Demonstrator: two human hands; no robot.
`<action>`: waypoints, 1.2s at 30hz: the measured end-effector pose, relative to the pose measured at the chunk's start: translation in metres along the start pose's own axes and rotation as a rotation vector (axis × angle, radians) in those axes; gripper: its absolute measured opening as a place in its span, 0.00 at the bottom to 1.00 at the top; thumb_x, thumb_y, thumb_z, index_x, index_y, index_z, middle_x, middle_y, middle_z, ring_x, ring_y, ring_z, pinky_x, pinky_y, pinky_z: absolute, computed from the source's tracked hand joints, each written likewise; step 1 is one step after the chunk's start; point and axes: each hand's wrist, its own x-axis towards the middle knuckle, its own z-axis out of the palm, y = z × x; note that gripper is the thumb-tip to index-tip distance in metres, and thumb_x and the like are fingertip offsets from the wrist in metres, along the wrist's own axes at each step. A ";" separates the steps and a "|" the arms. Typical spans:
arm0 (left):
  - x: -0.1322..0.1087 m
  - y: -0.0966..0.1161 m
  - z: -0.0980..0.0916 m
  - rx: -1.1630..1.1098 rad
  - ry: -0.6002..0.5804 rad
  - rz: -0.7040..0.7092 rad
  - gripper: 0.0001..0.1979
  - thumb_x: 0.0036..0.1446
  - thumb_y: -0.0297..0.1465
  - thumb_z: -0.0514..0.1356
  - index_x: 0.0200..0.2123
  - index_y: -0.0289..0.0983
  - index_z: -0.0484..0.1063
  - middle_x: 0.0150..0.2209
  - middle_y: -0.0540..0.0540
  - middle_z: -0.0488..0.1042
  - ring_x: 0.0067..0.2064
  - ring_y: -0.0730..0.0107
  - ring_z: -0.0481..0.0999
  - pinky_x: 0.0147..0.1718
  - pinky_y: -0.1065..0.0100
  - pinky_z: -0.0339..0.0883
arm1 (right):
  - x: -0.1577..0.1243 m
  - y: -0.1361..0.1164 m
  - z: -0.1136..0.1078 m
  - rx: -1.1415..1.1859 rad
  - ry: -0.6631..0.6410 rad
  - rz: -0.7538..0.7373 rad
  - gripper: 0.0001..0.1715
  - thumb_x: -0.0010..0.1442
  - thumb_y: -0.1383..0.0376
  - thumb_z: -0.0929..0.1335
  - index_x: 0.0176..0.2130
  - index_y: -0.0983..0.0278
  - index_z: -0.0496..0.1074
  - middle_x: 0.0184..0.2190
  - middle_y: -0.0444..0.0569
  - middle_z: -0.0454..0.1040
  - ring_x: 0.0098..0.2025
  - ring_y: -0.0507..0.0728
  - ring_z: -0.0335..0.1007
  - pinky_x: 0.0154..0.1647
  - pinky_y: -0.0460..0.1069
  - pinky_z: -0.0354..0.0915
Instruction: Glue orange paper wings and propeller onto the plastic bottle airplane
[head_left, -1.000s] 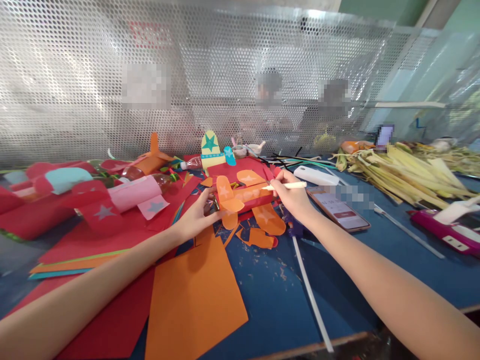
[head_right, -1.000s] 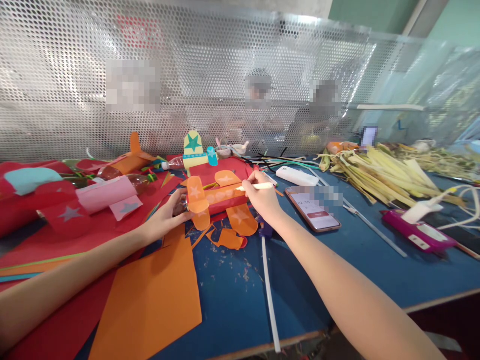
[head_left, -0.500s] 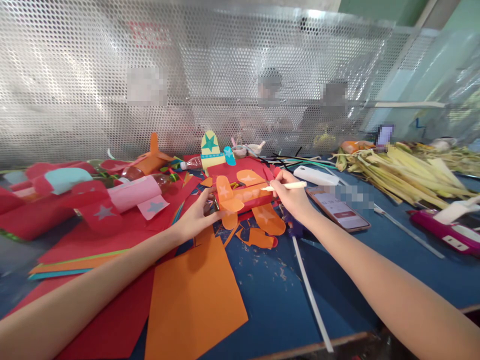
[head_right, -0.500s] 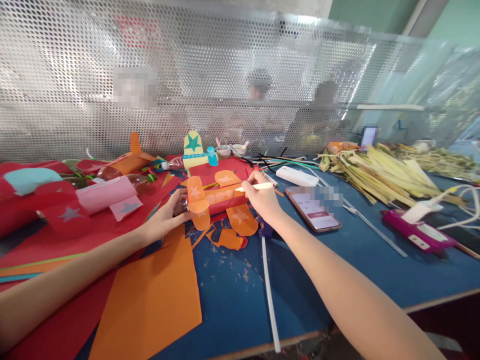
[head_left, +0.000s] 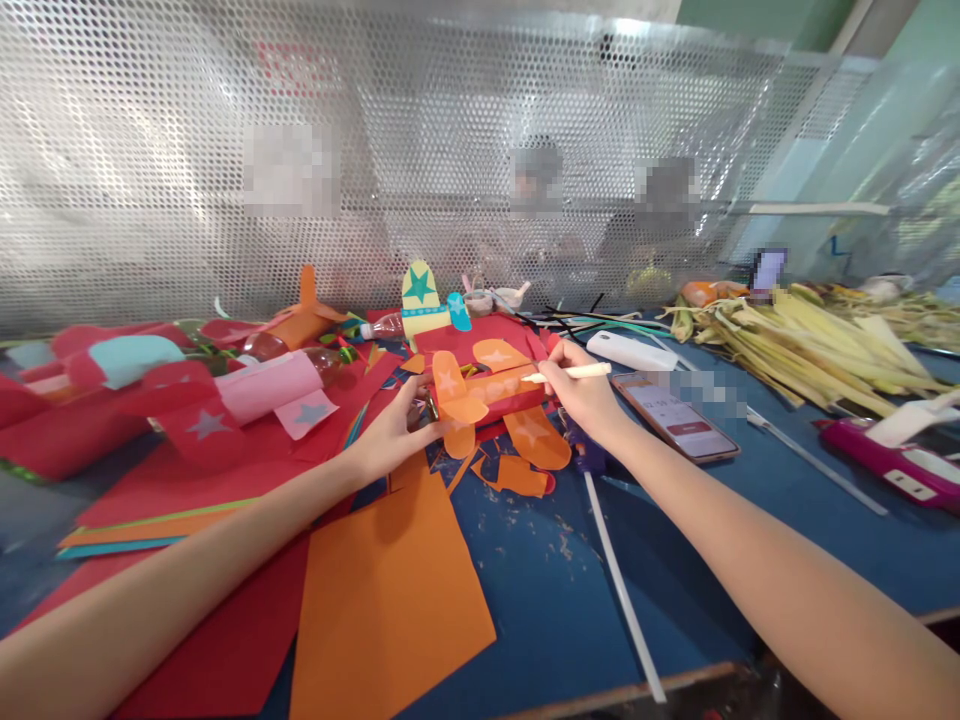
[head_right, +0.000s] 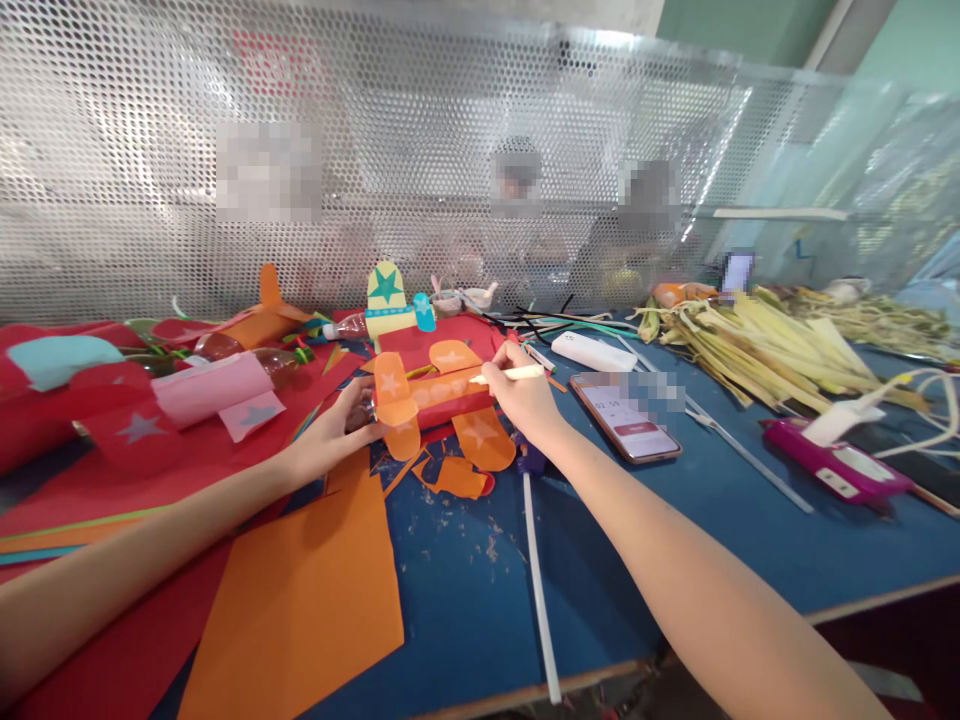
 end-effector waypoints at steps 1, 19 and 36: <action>0.000 0.000 0.000 -0.002 0.001 0.000 0.30 0.50 0.45 0.61 0.52 0.39 0.56 0.45 0.45 0.65 0.47 0.60 0.73 0.48 0.57 0.69 | 0.000 0.000 0.000 -0.001 -0.001 0.001 0.10 0.52 0.65 0.64 0.22 0.59 0.58 0.14 0.37 0.62 0.20 0.51 0.60 0.25 0.47 0.55; 0.001 -0.002 0.000 -0.031 -0.007 -0.005 0.30 0.49 0.45 0.61 0.52 0.39 0.55 0.46 0.44 0.65 0.46 0.60 0.73 0.49 0.56 0.68 | -0.001 -0.002 0.000 0.003 0.002 -0.001 0.10 0.50 0.66 0.63 0.21 0.59 0.57 0.14 0.38 0.62 0.19 0.51 0.59 0.24 0.47 0.54; 0.001 -0.001 0.000 -0.023 -0.005 0.007 0.30 0.49 0.45 0.61 0.52 0.39 0.56 0.46 0.44 0.65 0.46 0.61 0.73 0.48 0.58 0.69 | 0.000 0.002 -0.001 -0.019 0.038 0.011 0.10 0.52 0.63 0.64 0.22 0.59 0.57 0.15 0.38 0.63 0.22 0.52 0.61 0.28 0.48 0.57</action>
